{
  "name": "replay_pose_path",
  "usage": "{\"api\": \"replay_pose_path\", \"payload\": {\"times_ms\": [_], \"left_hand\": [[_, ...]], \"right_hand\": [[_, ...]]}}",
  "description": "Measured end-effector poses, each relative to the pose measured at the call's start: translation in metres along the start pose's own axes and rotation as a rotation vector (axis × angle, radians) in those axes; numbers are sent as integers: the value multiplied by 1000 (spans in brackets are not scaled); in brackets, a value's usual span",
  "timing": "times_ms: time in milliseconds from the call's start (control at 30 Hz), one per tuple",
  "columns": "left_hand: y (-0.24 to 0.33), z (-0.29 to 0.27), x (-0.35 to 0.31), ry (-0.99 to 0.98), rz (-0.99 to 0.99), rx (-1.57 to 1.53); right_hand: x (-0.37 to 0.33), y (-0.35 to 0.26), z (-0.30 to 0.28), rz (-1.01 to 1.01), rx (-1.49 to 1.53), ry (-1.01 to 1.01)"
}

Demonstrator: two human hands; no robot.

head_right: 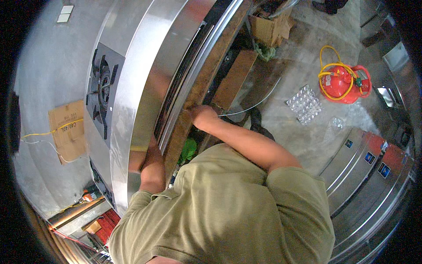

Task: The person uncoils a roll of thin metal wire on a stainless steel countertop, measures and cuts several short lengths using pliers, and places the cut pieces into a cardboard box. The person then wipes the countertop surface with a cloth.

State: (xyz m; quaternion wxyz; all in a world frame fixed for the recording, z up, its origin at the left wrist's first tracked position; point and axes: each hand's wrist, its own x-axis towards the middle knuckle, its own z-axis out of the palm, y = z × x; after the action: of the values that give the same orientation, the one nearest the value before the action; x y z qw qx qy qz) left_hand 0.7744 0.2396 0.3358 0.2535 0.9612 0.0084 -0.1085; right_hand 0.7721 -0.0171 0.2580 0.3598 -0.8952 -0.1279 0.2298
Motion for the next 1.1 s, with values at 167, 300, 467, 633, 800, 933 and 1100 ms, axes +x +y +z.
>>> {"api": "replay_pose_path", "payload": {"times_ms": [167, 300, 467, 633, 800, 933, 1100], "left_hand": [[2, -3, 3, 4, 4, 5], [3, -4, 8, 5, 8, 6], [5, -5, 13, 8, 22, 12], [7, -6, 19, 6, 38, 23], [10, -10, 23, 14, 47, 38], [16, -11, 31, 4, 58, 57], [29, -9, 44, -16, 67, 83]], "right_hand": [[19, -12, 3, 29, 111, 59], [32, -14, 14, 11, 69, 77], [32, -23, 9, 21, 62, 45], [-6, -8, -4, -96, -44, 88], [-27, 8, 8, -181, -61, 290], [-11, 18, 24, -255, -61, 271], [12, 5, 34, -257, -8, 302]]}}
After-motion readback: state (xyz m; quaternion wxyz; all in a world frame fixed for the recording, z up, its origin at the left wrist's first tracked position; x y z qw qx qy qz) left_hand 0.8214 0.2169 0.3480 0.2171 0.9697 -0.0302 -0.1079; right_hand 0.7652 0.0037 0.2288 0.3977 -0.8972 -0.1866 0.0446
